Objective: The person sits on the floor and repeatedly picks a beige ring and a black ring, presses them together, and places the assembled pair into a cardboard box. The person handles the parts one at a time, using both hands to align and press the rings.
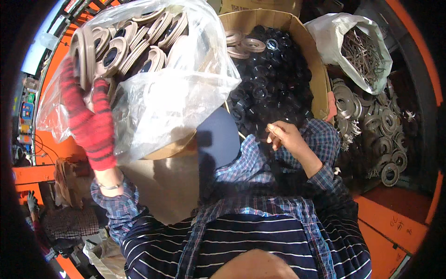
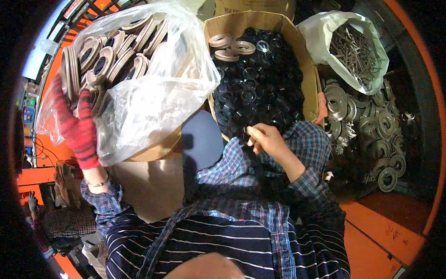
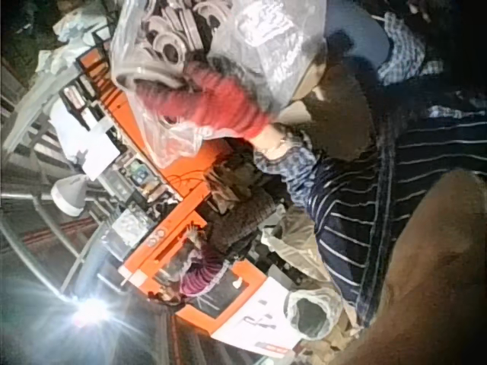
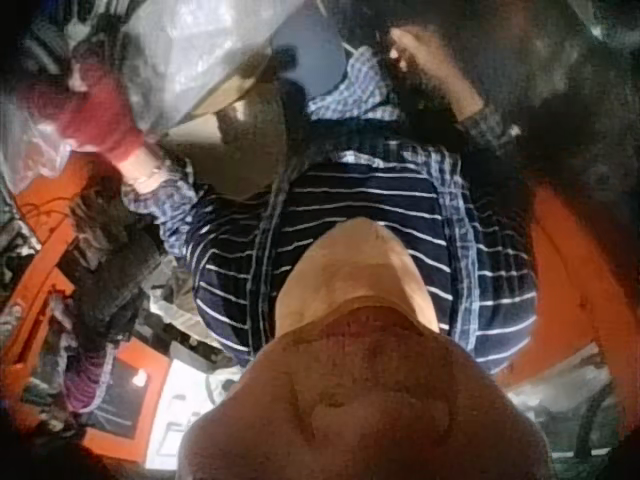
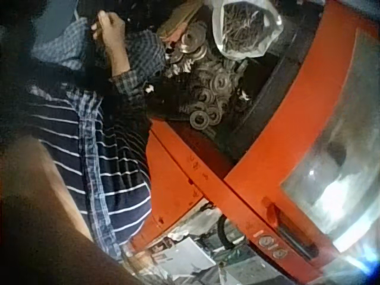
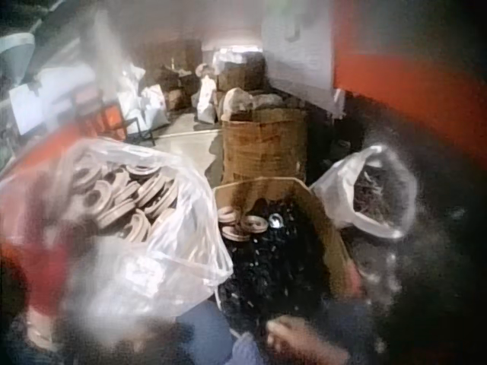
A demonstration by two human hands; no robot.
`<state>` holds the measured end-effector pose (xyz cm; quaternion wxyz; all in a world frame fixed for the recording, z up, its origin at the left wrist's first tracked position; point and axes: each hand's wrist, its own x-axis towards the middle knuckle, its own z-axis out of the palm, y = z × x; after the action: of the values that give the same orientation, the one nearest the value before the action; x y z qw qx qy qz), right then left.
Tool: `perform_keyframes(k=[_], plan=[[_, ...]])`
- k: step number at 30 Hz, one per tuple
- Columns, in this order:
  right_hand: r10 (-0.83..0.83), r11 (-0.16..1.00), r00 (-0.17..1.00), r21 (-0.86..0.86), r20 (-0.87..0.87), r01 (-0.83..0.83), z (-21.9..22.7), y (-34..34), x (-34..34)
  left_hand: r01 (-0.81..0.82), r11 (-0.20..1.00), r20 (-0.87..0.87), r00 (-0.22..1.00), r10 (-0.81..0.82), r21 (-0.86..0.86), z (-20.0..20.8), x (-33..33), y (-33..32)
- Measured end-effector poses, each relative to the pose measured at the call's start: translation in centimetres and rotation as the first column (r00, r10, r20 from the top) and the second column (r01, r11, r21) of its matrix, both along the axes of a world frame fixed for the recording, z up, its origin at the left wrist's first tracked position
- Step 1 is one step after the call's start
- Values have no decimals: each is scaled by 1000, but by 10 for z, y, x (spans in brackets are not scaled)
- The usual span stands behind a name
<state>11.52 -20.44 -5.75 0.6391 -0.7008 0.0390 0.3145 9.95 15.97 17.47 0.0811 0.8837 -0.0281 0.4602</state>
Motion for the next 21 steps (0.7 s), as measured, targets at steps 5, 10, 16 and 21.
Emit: perform_keyframes(k=[5, 10, 16, 21], plan=[[95, 991, 980, -106, 177, -77, -44, 11, 68, 477, 769, -23, 844, -536, -425, -47, 14, -47], [394, 776, 679, -620, 620, 116, -94, 50, 202, 755, 556, -351, 445, -824, -348, -177, 46, -163], [654, 553, 386, -760, 650, 342, -148, 120, 337, 379, 663, -647, 188, -738, -646, -259, 66, -169], [557, 462, 610, -820, 564, 337, -192, 157, 396, 494, 500, -488, 165, -857, -711, -269, 68, -165]])
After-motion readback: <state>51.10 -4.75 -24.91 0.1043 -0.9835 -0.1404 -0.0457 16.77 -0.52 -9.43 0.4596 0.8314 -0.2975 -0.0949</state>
